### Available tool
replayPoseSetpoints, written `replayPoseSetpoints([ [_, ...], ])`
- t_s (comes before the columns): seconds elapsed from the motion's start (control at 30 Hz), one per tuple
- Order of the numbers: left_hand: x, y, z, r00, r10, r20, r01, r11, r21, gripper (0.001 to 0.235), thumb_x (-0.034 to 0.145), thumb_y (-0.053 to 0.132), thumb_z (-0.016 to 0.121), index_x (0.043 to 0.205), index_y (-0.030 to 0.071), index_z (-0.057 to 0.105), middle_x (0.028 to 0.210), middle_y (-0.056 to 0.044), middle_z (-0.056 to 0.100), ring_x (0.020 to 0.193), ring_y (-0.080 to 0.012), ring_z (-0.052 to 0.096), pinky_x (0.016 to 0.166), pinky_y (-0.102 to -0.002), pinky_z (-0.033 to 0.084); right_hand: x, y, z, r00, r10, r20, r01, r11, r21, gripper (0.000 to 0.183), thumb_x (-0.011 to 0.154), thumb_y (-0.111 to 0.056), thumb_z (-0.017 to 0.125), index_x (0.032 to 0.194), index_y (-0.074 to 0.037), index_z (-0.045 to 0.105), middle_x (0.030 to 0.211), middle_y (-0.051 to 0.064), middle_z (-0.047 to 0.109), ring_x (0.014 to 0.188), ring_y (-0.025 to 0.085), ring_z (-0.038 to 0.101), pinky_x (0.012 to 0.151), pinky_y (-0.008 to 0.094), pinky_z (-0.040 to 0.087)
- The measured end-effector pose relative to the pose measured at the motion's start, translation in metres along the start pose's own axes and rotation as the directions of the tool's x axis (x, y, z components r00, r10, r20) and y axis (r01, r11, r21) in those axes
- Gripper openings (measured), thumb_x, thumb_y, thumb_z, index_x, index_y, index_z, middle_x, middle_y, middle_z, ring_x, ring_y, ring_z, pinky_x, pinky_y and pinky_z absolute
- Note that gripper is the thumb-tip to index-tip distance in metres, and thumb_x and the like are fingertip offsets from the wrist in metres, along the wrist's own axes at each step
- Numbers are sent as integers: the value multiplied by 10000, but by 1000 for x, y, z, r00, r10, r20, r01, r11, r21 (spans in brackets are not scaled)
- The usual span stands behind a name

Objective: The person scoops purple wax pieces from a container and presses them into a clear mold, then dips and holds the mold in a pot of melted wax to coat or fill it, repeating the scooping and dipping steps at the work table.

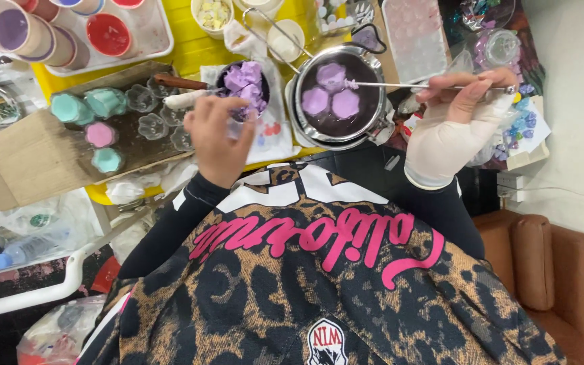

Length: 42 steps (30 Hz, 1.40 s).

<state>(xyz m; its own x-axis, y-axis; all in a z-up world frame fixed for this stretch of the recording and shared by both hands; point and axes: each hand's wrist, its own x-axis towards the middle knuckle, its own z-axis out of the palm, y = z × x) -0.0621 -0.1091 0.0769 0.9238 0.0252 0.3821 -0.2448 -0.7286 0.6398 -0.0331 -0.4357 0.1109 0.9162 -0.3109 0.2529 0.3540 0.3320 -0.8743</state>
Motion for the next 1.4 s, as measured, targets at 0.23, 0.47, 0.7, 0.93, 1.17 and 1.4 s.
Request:
replayPoseSetpoints([
  [0.23, 49, 71, 19, 955, 219, 199, -241, 966, 95, 412, 818, 353, 894, 1136, 144, 737, 1093, -70, 528, 1054, -283, 542, 925, -494, 280, 7, 0, -30, 999, 13, -33, -13, 1000, 17, 222, 1199, -265, 572, 1245, -87, 447, 978, 187, 705, 774, 243, 645, 789, 327, 527],
  [0.47, 66, 86, 56, 892, 137, 431, -310, 879, 362, 553, 627, 419, 909, 964, 48, 676, 1259, -173, 475, 1213, -395, 429, 1029, -629, 255, 7, -3, -49, 996, -67, -64, 67, 998, -8, 199, 1207, -254, 559, 1227, -76, 471, 956, 172, 678, 745, 229, 612, 731, 318, 491],
  [0.7, 74, 88, 60, 871, 216, 442, -333, 920, 206, 594, 595, 276, 928, 1103, 128, 656, 1245, -149, 465, 1215, -386, 435, 1025, -606, 263, 9, -1, -59, 989, -96, -111, 100, 994, 38, 195, 1207, -245, 568, 1219, -76, 470, 932, 165, 666, 759, 229, 603, 744, 325, 503],
  [0.93, 79, 83, 73, 816, 167, 554, -237, 970, 57, 549, 682, 221, 914, 1152, 128, 647, 1331, -142, 455, 1212, -358, 456, 1103, -579, 287, 10, 10, -61, 996, -3, -88, 4, 1000, 12, 222, 1177, -266, 581, 1245, -89, 465, 933, 148, 670, 742, 217, 604, 735, 331, 517],
  [1.17, 71, 74, 108, 795, 402, 454, -540, 810, 230, 295, 682, 164, 872, 937, 145, 725, 1397, -80, 472, 1383, -338, 369, 1126, -602, 197, 10, 8, -58, 994, 6, -112, -7, 1000, -11, 233, 1175, -253, 599, 1273, -83, 473, 919, 139, 651, 754, 209, 608, 717, 326, 512],
  [1.4, 74, 72, 110, 784, 401, 474, -529, 831, 172, 348, 603, 194, 869, 925, 138, 749, 1375, -83, 479, 1363, -355, 369, 1099, -618, 198, 3, 13, -48, 998, 53, -31, -57, 989, -138, 194, 1203, -223, 585, 1218, -66, 473, 945, 129, 659, 812, 186, 635, 746, 306, 533],
])
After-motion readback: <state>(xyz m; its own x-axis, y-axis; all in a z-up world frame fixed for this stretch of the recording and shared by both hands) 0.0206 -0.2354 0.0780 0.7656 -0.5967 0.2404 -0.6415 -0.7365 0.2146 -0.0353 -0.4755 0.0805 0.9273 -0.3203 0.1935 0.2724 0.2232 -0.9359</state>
